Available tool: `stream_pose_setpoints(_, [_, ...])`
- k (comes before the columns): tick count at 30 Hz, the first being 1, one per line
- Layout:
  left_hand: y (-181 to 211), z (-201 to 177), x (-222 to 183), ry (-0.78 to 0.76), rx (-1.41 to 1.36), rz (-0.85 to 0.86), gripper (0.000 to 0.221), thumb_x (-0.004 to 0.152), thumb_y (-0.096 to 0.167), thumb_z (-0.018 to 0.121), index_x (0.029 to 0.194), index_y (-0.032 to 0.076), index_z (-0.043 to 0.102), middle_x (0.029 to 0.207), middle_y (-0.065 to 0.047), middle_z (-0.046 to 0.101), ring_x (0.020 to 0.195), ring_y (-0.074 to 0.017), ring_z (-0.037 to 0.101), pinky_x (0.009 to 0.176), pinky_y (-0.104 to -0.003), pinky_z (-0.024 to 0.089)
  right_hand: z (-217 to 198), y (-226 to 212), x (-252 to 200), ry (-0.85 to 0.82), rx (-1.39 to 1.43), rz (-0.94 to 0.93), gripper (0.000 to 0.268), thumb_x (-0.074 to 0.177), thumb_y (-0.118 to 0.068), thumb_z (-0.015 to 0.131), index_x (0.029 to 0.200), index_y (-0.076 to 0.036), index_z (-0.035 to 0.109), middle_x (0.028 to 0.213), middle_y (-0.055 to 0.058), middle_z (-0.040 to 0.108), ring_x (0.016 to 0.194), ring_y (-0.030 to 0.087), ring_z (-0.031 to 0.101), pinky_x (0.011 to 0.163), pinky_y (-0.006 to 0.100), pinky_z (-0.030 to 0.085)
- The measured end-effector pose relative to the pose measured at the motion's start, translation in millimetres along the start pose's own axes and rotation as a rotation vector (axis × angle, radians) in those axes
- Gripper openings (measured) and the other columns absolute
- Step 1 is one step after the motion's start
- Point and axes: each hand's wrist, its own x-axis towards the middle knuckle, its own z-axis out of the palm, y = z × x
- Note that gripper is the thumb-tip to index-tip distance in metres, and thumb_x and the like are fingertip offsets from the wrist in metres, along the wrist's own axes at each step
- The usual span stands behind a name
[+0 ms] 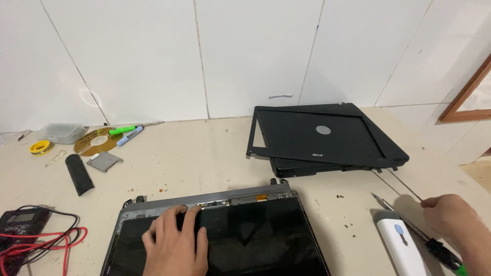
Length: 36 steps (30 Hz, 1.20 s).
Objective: Disassembling a laptop screen by prying off the bezel and removing the LCD panel using a screwdriver
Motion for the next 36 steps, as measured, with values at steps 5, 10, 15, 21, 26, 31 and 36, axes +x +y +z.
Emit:
stream_pose_setpoints(5, [4, -15, 2, -0.172, 0.016, -0.027, 0.045, 0.093, 0.048, 0.041, 0.136, 0.038, 0.045, 0.136, 0.001, 0.039, 0.129, -0.0232, 0.037, 0.098, -0.051, 0.034, -49, -38, -70, -0.072, 0.161, 0.088, 0.058, 0.069, -0.058, 0.070, 0.114, -0.024, 0.085, 0.104, 0.016, 0.088, 0.099, 0.036, 0.079, 0.087, 0.036, 0.055])
stream_pose_setpoints(10, [9, -20, 1, -0.119, 0.011, -0.026, 0.041, 0.092, 0.045, 0.045, 0.132, 0.034, 0.051, 0.135, -0.001, 0.043, 0.126, -0.0259, 0.041, 0.097, -0.053, 0.035, -42, -41, -56, -0.118, 0.225, 0.065, 0.046, 0.077, -0.025, 0.061, 0.116, -0.024, 0.087, 0.120, 0.015, 0.080, 0.107, 0.034, 0.074, 0.097, 0.036, 0.050])
stream_pose_setpoints(15, [4, -14, -1, 0.059, -0.030, 0.024, 0.039, 0.087, 0.040, 0.050, 0.125, 0.032, 0.055, 0.126, 0.001, 0.049, 0.120, -0.0222, 0.045, 0.097, -0.051, 0.033, -61, -58, -90, 0.028, 0.194, -0.047, 0.043, 0.082, -0.036, 0.058, 0.112, -0.024, 0.085, 0.112, 0.014, 0.082, 0.107, 0.034, 0.073, 0.093, 0.038, 0.052])
stream_pose_setpoints(21, [-2, -11, 5, 0.121, -0.035, 0.027, 0.040, 0.086, 0.040, 0.053, 0.124, 0.030, 0.057, 0.126, 0.000, 0.051, 0.119, -0.0222, 0.047, 0.097, -0.050, 0.035, -119, -112, -184, -0.094, 0.312, -0.051, 0.047, 0.075, -0.052, 0.070, 0.104, -0.017, 0.085, 0.099, 0.012, 0.081, 0.092, 0.030, 0.074, 0.084, 0.035, 0.049])
stream_pose_setpoints(26, [-14, -13, 14, 0.070, -0.087, 0.036, 0.044, 0.084, 0.045, 0.055, 0.126, 0.032, 0.057, 0.125, 0.002, 0.050, 0.119, -0.0232, 0.046, 0.094, -0.050, 0.035, -98, -106, -167, -0.286, 0.268, -0.105, 0.035, 0.068, -0.019, 0.073, 0.101, -0.013, 0.084, 0.100, -0.001, 0.081, 0.052, 0.025, 0.064, 0.050, 0.031, 0.053])
stream_pose_setpoints(31, [-51, -23, 30, -0.042, -0.179, 0.075, 0.040, 0.086, 0.037, 0.058, 0.126, 0.035, 0.061, 0.122, 0.002, 0.056, 0.122, -0.0226, 0.050, 0.096, -0.050, 0.042, -87, -99, -152, -0.196, 0.124, -0.165, 0.037, 0.066, -0.024, 0.076, 0.102, -0.026, 0.086, 0.100, -0.007, 0.087, 0.081, 0.016, 0.080, 0.060, 0.029, 0.064])
stream_pose_setpoints(36, [-79, -66, 42, -0.069, -0.015, -0.197, 0.034, 0.085, 0.039, 0.057, 0.119, 0.039, 0.066, 0.125, 0.002, 0.060, 0.123, -0.0240, 0.053, 0.099, -0.056, 0.043, -60, -87, -119, -0.053, 0.123, -0.209, 0.041, 0.063, -0.032, 0.080, 0.104, -0.032, 0.084, 0.093, -0.003, 0.082, 0.090, 0.018, 0.078, 0.083, 0.028, 0.052])
